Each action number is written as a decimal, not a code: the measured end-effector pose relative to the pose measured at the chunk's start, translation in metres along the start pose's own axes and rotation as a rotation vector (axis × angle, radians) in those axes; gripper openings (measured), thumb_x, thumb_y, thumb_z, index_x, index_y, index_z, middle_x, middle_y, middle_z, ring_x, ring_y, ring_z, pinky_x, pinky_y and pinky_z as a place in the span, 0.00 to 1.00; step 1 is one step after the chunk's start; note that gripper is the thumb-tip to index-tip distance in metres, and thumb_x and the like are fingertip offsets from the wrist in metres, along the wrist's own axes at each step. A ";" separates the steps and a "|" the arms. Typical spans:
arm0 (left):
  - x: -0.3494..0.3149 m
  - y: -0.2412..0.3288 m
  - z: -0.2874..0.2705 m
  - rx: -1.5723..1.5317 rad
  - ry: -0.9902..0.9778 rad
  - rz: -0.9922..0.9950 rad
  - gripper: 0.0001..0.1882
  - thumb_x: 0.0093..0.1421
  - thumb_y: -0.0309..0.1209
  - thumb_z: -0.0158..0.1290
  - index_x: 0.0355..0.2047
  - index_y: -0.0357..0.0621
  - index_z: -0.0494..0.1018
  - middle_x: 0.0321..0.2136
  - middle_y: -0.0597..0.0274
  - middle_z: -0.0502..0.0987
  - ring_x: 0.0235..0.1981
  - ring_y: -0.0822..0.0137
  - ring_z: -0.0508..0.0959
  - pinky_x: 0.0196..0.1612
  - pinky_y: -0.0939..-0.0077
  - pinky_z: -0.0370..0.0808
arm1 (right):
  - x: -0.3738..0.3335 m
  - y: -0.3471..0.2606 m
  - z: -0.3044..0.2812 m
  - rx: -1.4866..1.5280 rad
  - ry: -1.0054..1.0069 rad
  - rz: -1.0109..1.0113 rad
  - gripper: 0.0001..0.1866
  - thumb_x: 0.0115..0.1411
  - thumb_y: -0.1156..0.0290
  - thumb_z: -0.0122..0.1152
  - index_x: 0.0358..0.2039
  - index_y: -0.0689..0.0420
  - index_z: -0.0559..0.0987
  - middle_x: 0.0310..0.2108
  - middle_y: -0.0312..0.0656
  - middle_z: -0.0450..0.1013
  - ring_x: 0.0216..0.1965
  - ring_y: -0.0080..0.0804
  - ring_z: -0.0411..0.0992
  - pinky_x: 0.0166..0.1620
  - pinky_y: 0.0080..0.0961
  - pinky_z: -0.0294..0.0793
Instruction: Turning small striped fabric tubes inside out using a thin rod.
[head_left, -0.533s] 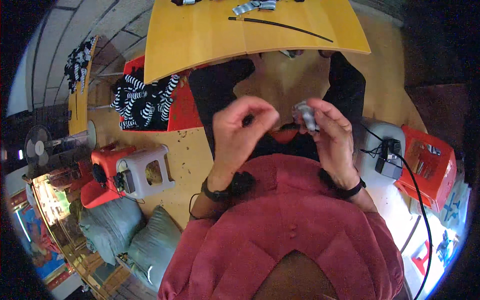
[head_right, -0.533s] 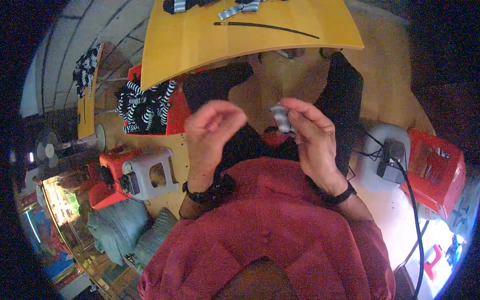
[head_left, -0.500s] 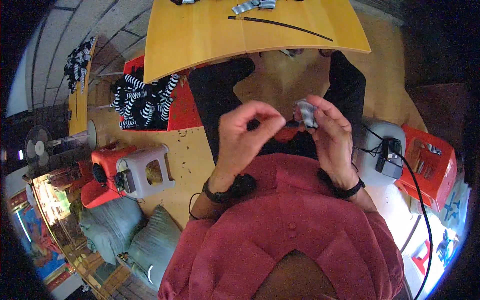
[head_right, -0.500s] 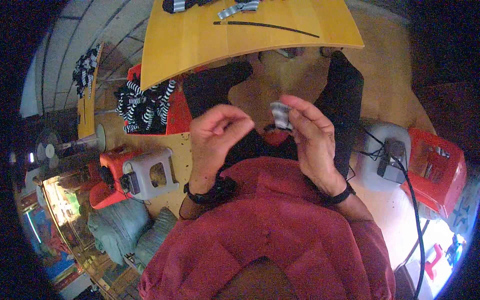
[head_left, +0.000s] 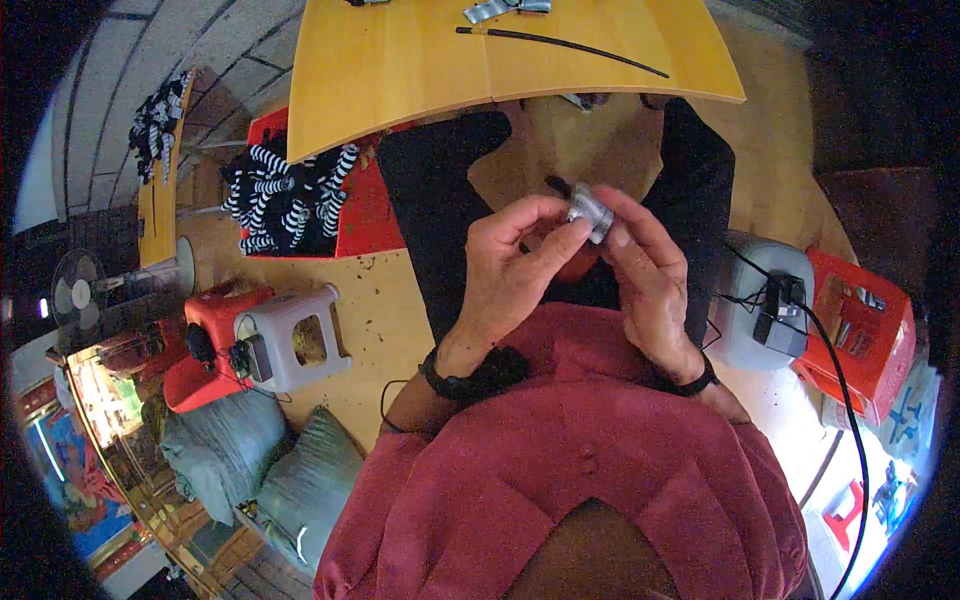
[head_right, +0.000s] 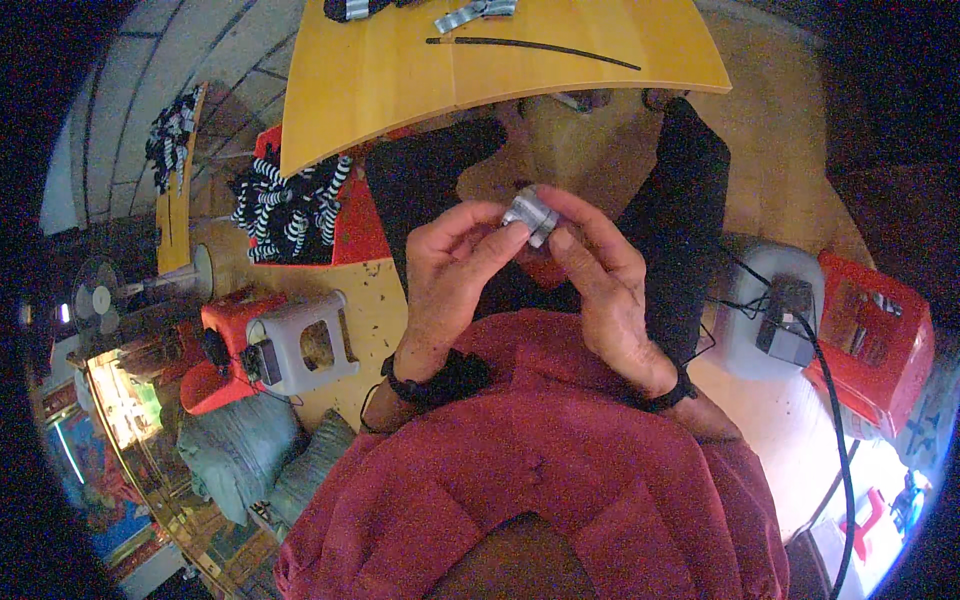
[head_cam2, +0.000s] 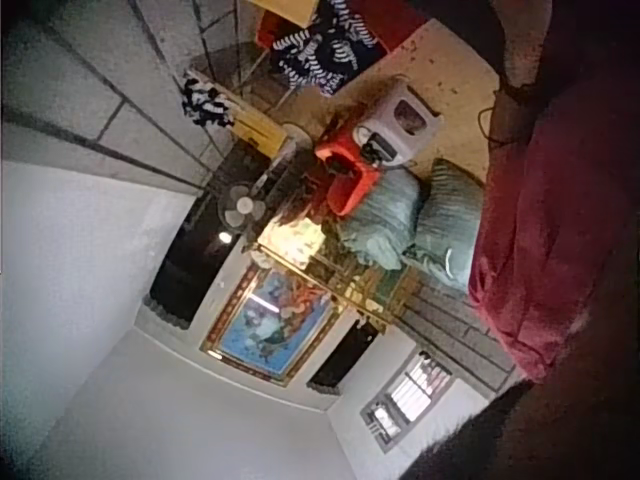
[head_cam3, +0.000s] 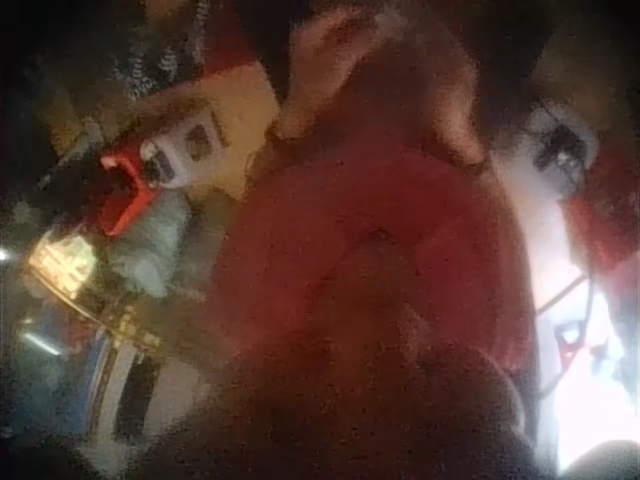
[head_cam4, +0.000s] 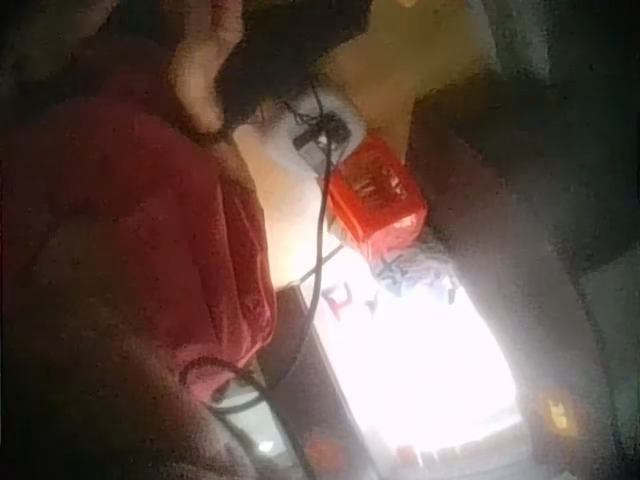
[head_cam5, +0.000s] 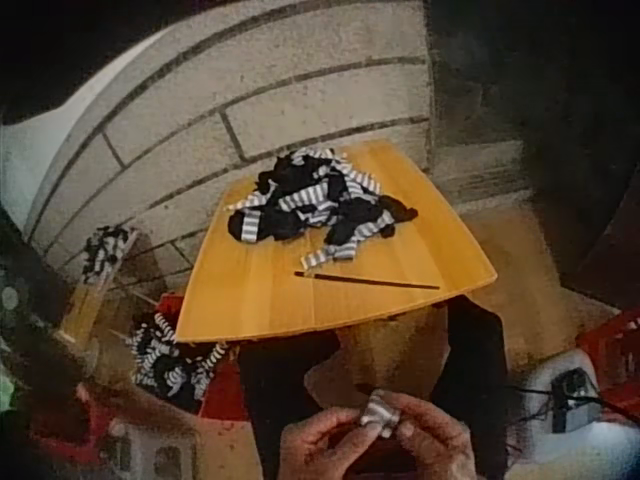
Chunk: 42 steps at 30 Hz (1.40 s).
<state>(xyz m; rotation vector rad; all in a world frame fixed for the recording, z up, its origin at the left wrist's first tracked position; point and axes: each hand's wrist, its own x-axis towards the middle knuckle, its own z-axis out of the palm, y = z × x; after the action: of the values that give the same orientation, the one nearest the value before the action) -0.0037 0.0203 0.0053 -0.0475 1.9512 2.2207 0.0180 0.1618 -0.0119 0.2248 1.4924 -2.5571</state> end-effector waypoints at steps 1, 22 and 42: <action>0.001 0.000 -0.001 0.008 -0.003 -0.006 0.07 0.54 0.27 0.56 0.30 0.36 0.74 0.23 0.67 0.76 0.23 0.80 0.73 0.26 0.87 0.70 | 0.000 -0.003 -0.002 0.000 0.002 0.000 0.18 0.61 0.72 0.48 0.53 0.59 0.67 0.41 0.37 0.71 0.39 0.21 0.68 0.41 0.19 0.69; 0.007 0.003 -0.007 0.300 -0.192 -0.018 0.05 0.56 0.25 0.52 0.29 0.36 0.74 0.24 0.64 0.77 0.25 0.78 0.76 0.26 0.85 0.70 | 0.004 0.006 -0.019 -0.195 0.024 -0.002 0.06 0.56 0.75 0.57 0.34 0.63 0.76 0.26 0.37 0.74 0.26 0.18 0.70 0.31 0.15 0.70; 0.011 -0.011 -0.013 0.302 -0.236 -0.121 0.08 0.48 0.28 0.61 0.23 0.40 0.72 0.19 0.73 0.71 0.21 0.83 0.67 0.24 0.88 0.65 | 0.002 0.007 -0.022 -0.350 0.015 0.023 0.05 0.55 0.73 0.57 0.31 0.60 0.77 0.22 0.33 0.72 0.22 0.14 0.66 0.24 0.12 0.64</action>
<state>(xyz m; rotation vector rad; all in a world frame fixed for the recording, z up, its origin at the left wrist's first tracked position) -0.0135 0.0106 -0.0090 0.1285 2.0640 1.7483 0.0191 0.1774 -0.0293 0.2108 1.8939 -2.2302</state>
